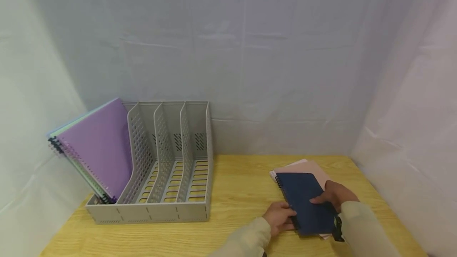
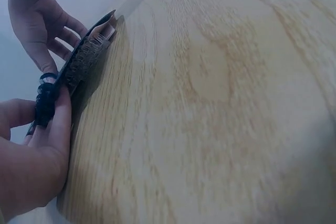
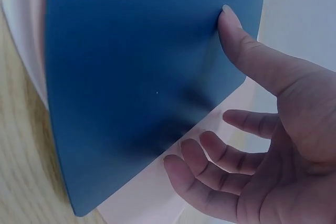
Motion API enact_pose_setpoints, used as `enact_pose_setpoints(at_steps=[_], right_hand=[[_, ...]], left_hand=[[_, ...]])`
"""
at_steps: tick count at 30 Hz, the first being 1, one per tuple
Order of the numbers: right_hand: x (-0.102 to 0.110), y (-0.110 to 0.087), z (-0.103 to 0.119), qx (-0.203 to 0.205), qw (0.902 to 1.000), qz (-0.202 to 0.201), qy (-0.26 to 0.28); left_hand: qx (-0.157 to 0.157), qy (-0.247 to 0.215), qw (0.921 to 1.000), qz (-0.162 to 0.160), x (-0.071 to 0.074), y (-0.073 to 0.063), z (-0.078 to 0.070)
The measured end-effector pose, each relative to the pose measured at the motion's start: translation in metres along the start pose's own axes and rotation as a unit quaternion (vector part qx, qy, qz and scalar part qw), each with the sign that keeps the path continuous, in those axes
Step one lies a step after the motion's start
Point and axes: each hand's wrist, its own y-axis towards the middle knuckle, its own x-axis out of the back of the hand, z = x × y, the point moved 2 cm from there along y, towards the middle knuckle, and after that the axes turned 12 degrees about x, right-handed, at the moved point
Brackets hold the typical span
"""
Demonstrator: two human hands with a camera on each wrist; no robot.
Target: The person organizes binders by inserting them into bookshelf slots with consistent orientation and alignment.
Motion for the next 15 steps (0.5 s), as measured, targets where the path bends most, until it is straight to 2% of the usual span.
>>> enact_pose_setpoints(at_steps=[6,15], right_hand=[[0.000,0.004,-0.001,0.021,0.9997,-0.001,-0.013],[0.001,0.001,0.004,0.059,0.9979,0.016,0.024]], left_hand=[[-0.015,-0.005,0.9999,0.000,0.004,-0.003,-0.006],[-0.023,-0.007,0.9995,0.022,0.016,-0.003,-0.013]])
